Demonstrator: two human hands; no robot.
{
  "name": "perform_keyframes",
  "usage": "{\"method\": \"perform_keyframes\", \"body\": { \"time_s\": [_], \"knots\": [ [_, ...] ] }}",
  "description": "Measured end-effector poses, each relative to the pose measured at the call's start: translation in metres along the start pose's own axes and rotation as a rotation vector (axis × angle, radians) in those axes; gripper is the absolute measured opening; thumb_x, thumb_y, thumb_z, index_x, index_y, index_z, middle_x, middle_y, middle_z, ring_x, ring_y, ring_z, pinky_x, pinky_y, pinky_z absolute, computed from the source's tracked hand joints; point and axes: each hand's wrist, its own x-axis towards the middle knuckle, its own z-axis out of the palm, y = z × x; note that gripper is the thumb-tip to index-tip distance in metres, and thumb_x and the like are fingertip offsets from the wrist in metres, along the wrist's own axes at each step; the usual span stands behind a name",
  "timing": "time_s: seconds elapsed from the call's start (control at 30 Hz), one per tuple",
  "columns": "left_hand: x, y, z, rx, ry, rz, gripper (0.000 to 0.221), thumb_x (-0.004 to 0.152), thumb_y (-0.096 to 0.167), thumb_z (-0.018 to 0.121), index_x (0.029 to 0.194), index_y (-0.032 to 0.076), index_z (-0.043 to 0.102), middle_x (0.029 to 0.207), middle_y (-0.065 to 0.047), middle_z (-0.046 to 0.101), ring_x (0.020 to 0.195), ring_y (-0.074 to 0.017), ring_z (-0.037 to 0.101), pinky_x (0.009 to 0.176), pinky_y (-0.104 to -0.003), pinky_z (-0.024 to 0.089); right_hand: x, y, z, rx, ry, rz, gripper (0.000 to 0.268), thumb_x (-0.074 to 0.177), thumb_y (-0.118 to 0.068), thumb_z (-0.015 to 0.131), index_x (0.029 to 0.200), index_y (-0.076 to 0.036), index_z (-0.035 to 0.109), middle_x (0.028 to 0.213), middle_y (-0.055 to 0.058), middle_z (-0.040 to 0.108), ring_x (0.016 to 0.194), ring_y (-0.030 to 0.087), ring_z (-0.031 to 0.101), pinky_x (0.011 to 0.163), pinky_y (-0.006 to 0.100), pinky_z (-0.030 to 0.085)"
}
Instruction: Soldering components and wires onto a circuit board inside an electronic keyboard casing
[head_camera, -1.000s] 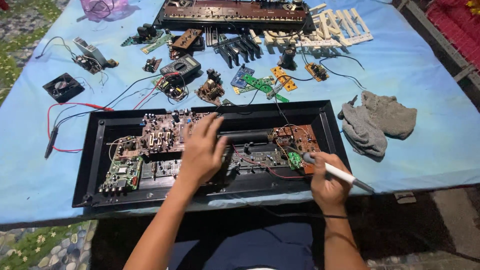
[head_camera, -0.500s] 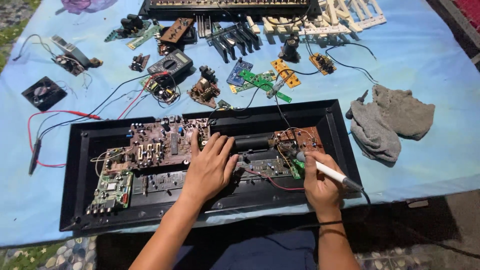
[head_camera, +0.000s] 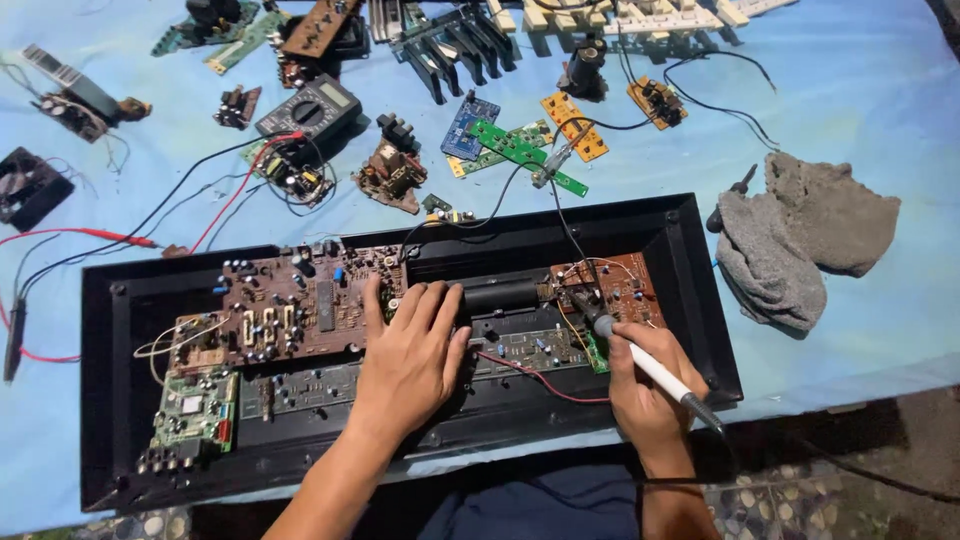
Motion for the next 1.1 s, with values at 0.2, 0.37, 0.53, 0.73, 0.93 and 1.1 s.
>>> {"method": "perform_keyframes", "body": {
  "time_s": [0.2, 0.37, 0.53, 0.73, 0.93, 1.1],
  "knots": [
    [0.000, 0.001, 0.004, 0.046, -0.037, -0.002, 0.046, 0.099, 0.027, 0.055, 0.134, -0.002, 0.058, 0.131, -0.018, 0.062, 0.123, -0.0305, 0.057, 0.122, -0.064, 0.015, 0.002, -0.003, 0.001, 0.023, -0.016, 0.030, 0.019, 0.092, -0.003, 0.071, 0.109, 0.002, 0.066, 0.099, 0.015, 0.072, 0.074, 0.019, 0.067, 0.068, 0.030, 0.056],
    [-0.003, 0.003, 0.007, 0.062, -0.038, -0.019, 0.048, 0.097, 0.026, 0.058, 0.136, -0.002, 0.058, 0.134, -0.020, 0.061, 0.125, -0.0327, 0.058, 0.120, -0.071, 0.014, 0.002, -0.001, 0.002, 0.013, -0.039, 0.029, 0.019, 0.093, -0.004, 0.070, 0.110, 0.003, 0.065, 0.099, 0.015, 0.073, 0.075, 0.020, 0.068, 0.068, 0.029, 0.056],
    [-0.002, 0.004, 0.007, 0.076, -0.034, -0.028, 0.048, 0.097, 0.026, 0.059, 0.136, -0.002, 0.059, 0.134, -0.020, 0.062, 0.125, -0.0314, 0.059, 0.119, -0.074, 0.009, 0.004, -0.002, 0.002, 0.016, -0.055, 0.053, 0.020, 0.091, -0.004, 0.072, 0.109, 0.001, 0.066, 0.099, 0.013, 0.073, 0.077, 0.019, 0.068, 0.069, 0.029, 0.056],
    [-0.003, 0.003, 0.009, 0.075, -0.050, -0.045, 0.049, 0.099, 0.027, 0.057, 0.137, -0.002, 0.059, 0.134, -0.020, 0.063, 0.124, -0.0307, 0.059, 0.117, -0.076, 0.010, 0.003, 0.002, 0.005, -0.011, -0.055, 0.037, 0.019, 0.091, -0.002, 0.072, 0.108, 0.003, 0.066, 0.097, 0.015, 0.072, 0.075, 0.020, 0.067, 0.066, 0.029, 0.055],
    [-0.005, 0.003, 0.012, 0.116, -0.073, -0.056, 0.051, 0.099, 0.030, 0.057, 0.138, -0.002, 0.060, 0.136, -0.020, 0.063, 0.127, -0.0299, 0.059, 0.118, -0.076, 0.008, 0.005, -0.004, 0.005, -0.004, -0.054, 0.037, 0.019, 0.090, 0.000, 0.072, 0.108, 0.004, 0.065, 0.105, 0.017, 0.073, 0.086, 0.024, 0.071, 0.078, 0.032, 0.059],
    [-0.002, 0.003, 0.009, 0.090, -0.078, -0.060, 0.050, 0.097, 0.028, 0.058, 0.136, -0.002, 0.060, 0.132, -0.021, 0.062, 0.125, -0.0306, 0.058, 0.117, -0.074, 0.011, 0.004, -0.004, 0.005, 0.005, -0.062, 0.067, 0.018, 0.091, -0.001, 0.070, 0.108, 0.005, 0.064, 0.105, 0.018, 0.072, 0.085, 0.023, 0.071, 0.077, 0.032, 0.060]
  ]
}}
